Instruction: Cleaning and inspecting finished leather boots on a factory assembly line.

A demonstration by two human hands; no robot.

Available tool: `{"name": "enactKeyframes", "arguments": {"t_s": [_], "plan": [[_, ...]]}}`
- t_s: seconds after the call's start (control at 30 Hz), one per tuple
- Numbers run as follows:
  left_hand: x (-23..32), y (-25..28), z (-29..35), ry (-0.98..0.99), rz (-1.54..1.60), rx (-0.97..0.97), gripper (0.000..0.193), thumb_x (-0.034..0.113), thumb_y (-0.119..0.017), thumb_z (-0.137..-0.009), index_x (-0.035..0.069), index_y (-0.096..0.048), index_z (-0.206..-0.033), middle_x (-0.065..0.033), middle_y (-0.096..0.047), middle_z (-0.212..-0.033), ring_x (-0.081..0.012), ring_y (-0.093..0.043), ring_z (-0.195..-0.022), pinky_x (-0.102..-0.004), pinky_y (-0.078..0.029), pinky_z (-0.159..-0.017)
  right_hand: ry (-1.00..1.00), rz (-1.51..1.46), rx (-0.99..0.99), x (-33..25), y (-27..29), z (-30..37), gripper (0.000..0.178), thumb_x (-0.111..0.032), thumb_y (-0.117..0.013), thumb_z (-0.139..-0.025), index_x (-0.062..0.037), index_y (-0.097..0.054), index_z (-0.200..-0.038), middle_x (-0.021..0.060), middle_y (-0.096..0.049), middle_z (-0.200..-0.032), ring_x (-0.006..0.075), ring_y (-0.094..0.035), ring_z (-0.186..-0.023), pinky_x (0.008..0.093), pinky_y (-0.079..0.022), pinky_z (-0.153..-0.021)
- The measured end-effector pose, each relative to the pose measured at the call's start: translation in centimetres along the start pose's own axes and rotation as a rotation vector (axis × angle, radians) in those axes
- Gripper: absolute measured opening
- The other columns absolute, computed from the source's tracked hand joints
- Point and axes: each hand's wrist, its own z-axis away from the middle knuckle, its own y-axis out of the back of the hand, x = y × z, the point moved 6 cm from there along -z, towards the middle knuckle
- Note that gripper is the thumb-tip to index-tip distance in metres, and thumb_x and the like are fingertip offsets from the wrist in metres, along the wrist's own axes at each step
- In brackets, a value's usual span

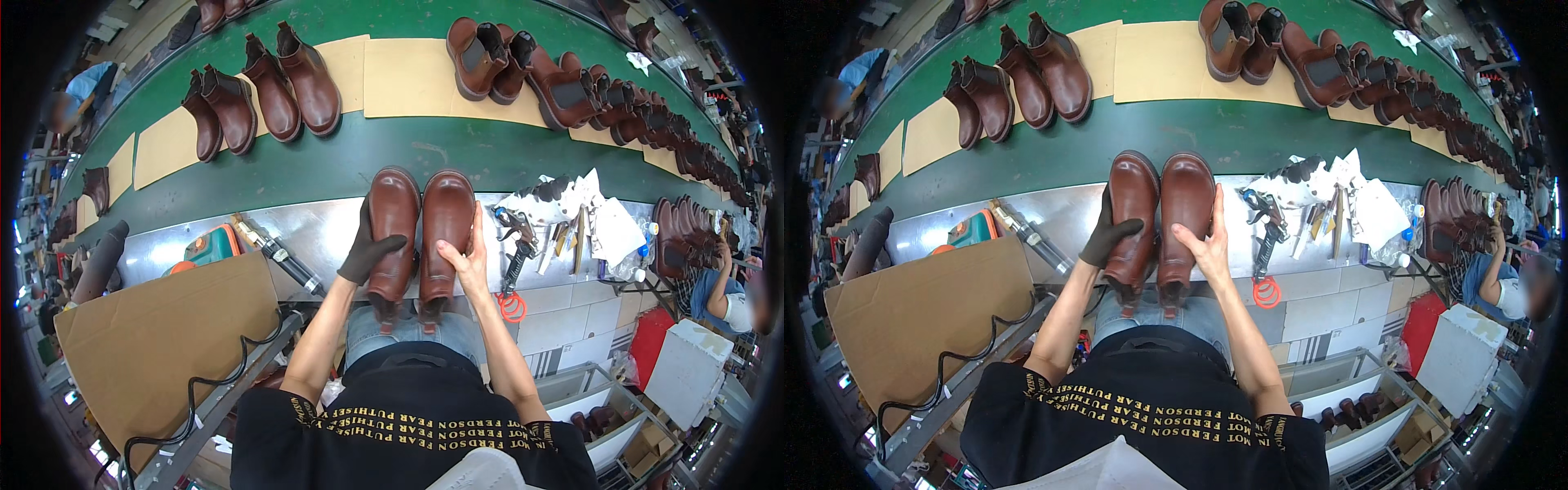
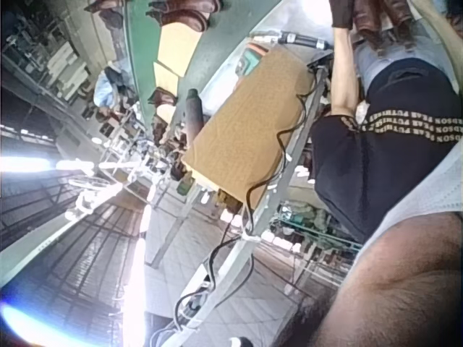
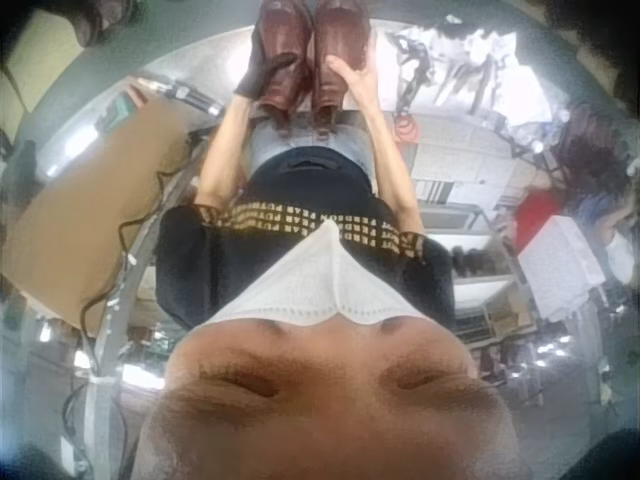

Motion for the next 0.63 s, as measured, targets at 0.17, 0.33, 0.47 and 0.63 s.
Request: {"name": "enactKeyframes", "arguments": {"t_s": [0.17, 0.33, 0.47, 0.63], "plan": [[0.5, 0.6, -0.1, 0.134, 0.103, -0.092, 0.097, 0.021, -0.074, -0.066, 0.003, -0.017, -0.143, -0.0136, -0.033, -0.14, -0.0235, -0.034, -0.128, -0.0321, -0.029, -0.106, 0.028, 0.012, -0.065, -2.3, 0.1, -0.6, 0.103, -0.024, -0.076, -0.067, -0.0004, -0.013, -0.145, 0.0216, -0.036, -0.139, 0.0268, -0.041, -0.125, 0.0352, -0.031, -0.105], [3.2, -0.9, 1.3, 0.297, 0.54, -0.197, 0.086, 0.018, -0.071, -0.072, 0.006, -0.023, -0.142, -0.0118, -0.04, -0.134, -0.0219, -0.044, -0.121, -0.0324, -0.038, -0.1, -0.054, -0.192, -0.144, -3.1, 0.8, -1.1, 0.097, -0.023, -0.073, -0.069, -0.0017, -0.017, -0.145, 0.0178, -0.038, -0.138, 0.024, -0.041, -0.125, 0.0329, -0.032, -0.103], [-7.3, 4.9, 2.1, 0.174, 0.141, -0.066, 0.052, 0.023, -0.063, -0.086, 0.006, -0.04, -0.13, -0.0104, -0.05, -0.123, -0.019, -0.053, -0.109, -0.0292, -0.043, -0.093, -0.476, -0.763, -0.316, -2.1, -0.6, -0.4, 0.063, -0.029, -0.055, -0.085, -0.0017, -0.034, -0.138, 0.014, -0.049, -0.129, 0.0209, -0.054, -0.11, 0.0339, -0.042, -0.094], [7.2, -5.0, 2.5, 0.247, 0.125, -0.479, 0.081, 0.021, -0.065, -0.086, 0.01, -0.012, -0.146, -0.0142, -0.039, -0.134, -0.0149, -0.041, -0.117, -0.0261, -0.031, -0.101, -0.723, -0.957, -0.257, -0.7, 0.1, -0.4, 0.051, -0.042, -0.047, -0.091, -0.0008, -0.051, -0.122, 0.0152, -0.061, -0.111, 0.0251, -0.062, -0.093, 0.0373, -0.049, -0.085]]}}
